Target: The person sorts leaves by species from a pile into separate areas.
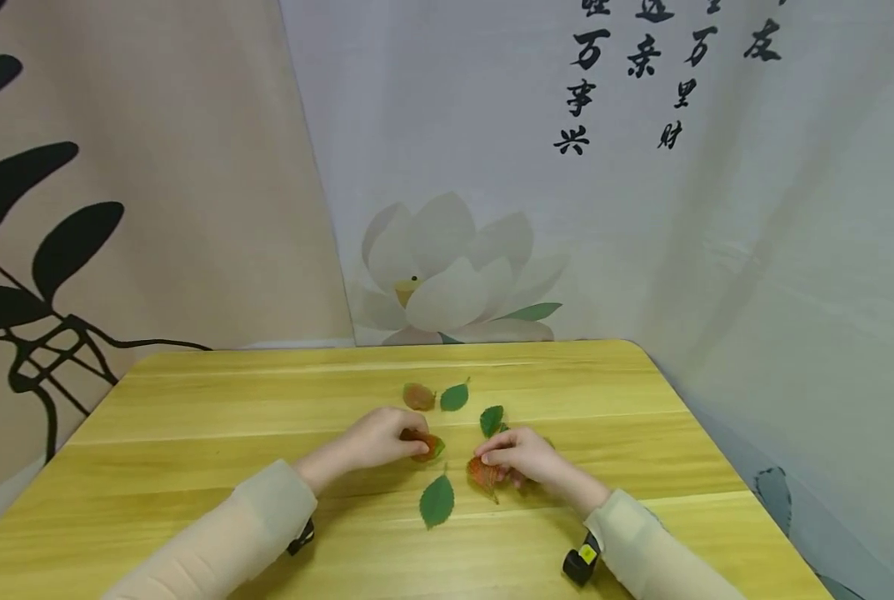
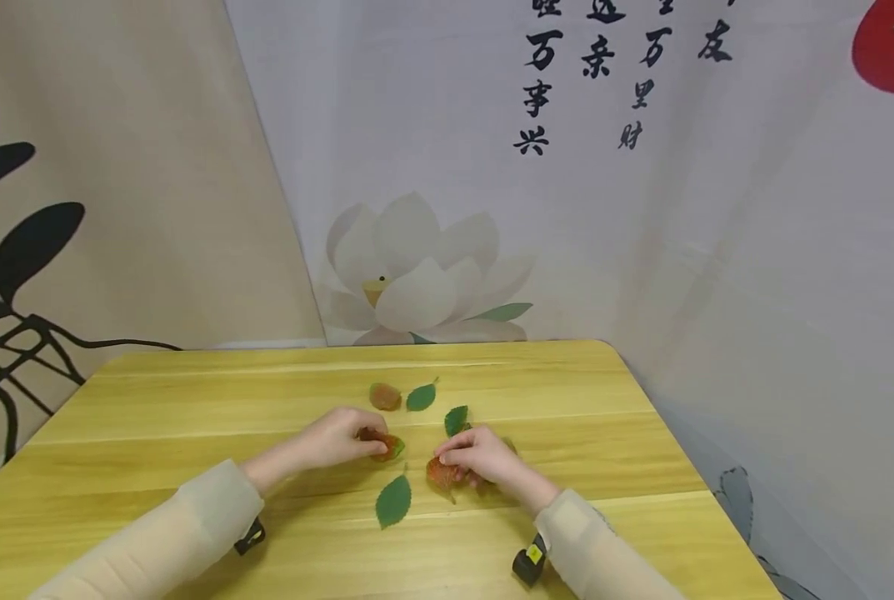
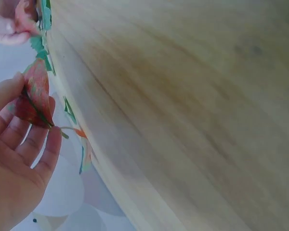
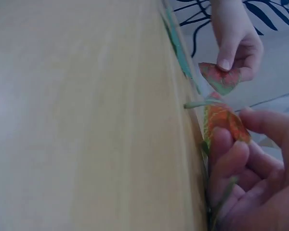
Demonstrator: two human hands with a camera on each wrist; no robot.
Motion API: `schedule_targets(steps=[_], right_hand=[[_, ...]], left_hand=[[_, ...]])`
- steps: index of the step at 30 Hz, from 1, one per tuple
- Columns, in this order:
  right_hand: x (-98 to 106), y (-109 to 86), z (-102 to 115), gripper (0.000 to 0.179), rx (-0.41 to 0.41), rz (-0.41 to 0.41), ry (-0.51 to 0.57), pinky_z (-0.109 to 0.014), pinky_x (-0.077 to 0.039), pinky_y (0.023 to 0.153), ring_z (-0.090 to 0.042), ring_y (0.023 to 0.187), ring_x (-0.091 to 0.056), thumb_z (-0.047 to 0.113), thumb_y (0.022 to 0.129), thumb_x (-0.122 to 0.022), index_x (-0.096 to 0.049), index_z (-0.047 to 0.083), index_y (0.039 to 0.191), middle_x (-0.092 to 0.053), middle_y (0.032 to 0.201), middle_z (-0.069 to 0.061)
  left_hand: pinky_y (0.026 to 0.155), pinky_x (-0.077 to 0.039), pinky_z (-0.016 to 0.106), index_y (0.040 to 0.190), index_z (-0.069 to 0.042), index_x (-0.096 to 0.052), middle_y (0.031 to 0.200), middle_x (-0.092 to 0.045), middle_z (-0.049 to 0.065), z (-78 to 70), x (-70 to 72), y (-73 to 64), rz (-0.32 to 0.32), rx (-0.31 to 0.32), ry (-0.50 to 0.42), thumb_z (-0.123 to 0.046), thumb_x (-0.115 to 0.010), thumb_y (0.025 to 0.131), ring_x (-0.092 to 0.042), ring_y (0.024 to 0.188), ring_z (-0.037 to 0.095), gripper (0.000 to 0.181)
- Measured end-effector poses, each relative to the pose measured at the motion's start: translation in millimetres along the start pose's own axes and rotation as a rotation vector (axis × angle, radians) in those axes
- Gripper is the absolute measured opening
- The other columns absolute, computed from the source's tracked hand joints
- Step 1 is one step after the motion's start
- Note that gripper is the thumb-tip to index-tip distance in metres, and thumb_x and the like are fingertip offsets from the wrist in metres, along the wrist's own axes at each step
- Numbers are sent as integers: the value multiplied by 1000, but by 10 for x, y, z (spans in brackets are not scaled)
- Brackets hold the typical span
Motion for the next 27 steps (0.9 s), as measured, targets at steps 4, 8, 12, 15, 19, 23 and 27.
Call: schedule_targets(steps=[4,8,12,15,19,23,27], right_hand=[[8,16,-32,26,-15,41,8,-24,-40,47,-12,58,-55,13,87,-72,-73,5,111,-68,79,-3],[13,32,-43,32,-11,91,13,-23,-39,45,-11,61,-58,12,84,-74,-71,4,115,-70,83,-4],[21,23,-67,34,2,125,17,-22,-38,43,-10,59,-56,12,85,-75,-70,3,117,-71,88,-4],[17,36,-63,34,15,132,3,-21,-37,41,-10,58,-54,13,85,-75,-70,3,117,-70,87,-3],[34,26,-94,34,11,121,-9,-21,-35,41,-10,58,-54,15,85,-75,-71,5,117,-69,81,-3],[10,29,-118,34,9,119,-6,-21,-36,41,-11,59,-55,18,85,-75,-71,8,117,-67,78,-4],[-16,41,-110,34,17,117,-2,-21,-36,41,-11,60,-55,18,85,-76,-71,8,117,-66,77,-3]], left_hand=[[61,-44,24,86,-20,-68,78,-62,-14,78,59,-11,-17,36,-122,-18,-68,92,-50,66,6,7],[64,-48,27,92,-12,-70,84,-66,-7,182,130,-39,-49,94,-258,-14,-67,92,-55,71,7,4],[70,-54,38,99,-3,-71,91,-69,3,273,188,-85,-83,175,-417,-12,-67,92,-61,78,14,12],[76,-53,41,104,-3,-71,96,-69,5,340,287,-162,-126,238,-464,-16,-67,92,-62,86,18,18],[83,-50,45,108,-1,-69,99,-67,6,438,404,-274,-183,286,-496,-18,-67,93,-59,94,20,23],[82,-50,49,112,4,-64,97,-66,8,566,534,-431,-214,308,-546,-15,-65,94,-60,88,20,26],[74,-52,43,114,5,-62,97,-64,10,721,703,-616,-240,315,-533,-16,-64,95,-59,84,20,28]])
Point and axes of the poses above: each hand's wrist, its own y-axis towards the middle knuckle, its own x-axis out of the back of the hand, z = x × y, the point moved 8 cm from there along y, towards the middle knuckle
